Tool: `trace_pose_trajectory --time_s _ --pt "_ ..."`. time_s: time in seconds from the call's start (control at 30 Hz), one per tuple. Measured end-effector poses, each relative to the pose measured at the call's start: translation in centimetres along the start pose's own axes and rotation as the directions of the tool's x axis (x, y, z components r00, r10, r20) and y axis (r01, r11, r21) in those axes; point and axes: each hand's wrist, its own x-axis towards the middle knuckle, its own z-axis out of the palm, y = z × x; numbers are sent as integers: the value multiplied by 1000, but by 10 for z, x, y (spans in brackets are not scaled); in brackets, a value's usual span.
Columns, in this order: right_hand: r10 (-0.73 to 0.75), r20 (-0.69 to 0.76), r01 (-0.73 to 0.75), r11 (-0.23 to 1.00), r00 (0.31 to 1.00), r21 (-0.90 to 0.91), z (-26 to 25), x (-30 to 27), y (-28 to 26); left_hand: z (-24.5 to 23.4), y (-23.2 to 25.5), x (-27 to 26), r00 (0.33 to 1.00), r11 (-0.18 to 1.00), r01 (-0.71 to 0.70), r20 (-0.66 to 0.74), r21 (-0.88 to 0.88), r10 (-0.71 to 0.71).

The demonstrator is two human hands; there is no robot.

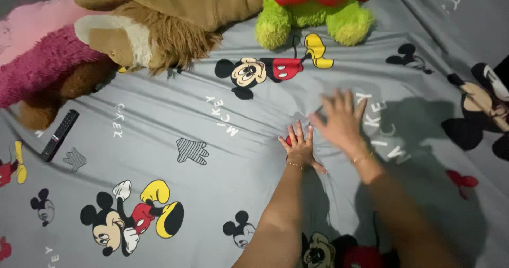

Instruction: The person smooths a grey Mickey Mouse patterned bed sheet on a bed using both hands. They move a green teddy bear and a brown blanket aside to reach the sheet underneath, then continue smoothing the fabric across the surface.

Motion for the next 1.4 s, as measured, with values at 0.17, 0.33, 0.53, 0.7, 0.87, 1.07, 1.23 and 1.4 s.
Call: trace_pose_trajectory --time_s 0.17,0.33,0.53,0.7,0.87,1.07,1.23,1.4 --pt "-77 -159 79 997 984 7 -3 -6 0 0 -6 5 998 1000 -14 -67 -9 14" --pt "-61 -197 69 997 978 33 -1 -8 9 -8 1 5 994 999 -38 -105 -18 36" --pt "-50 -186 61 997 981 51 11 -5 21 -14 12 21 988 999 -22 -150 -36 17" --pt "-28 -172 34 999 985 31 16 -3 20 -24 15 32 987 998 -27 -163 -55 18" --pt "3 -171 -14 998 985 -61 24 7 22 -32 20 39 983 998 -45 -180 -40 37" --pt "-7 -168 6 1000 986 -10 28 2 23 -43 28 47 989 997 -45 -143 -67 35" --pt "27 -133 -34 998 991 -49 39 12 30 -44 35 72 982 999 -38 -184 -7 36" --pt "30 -128 -42 995 991 -89 29 17 33 -29 42 136 999 985 30 -50 172 -22"
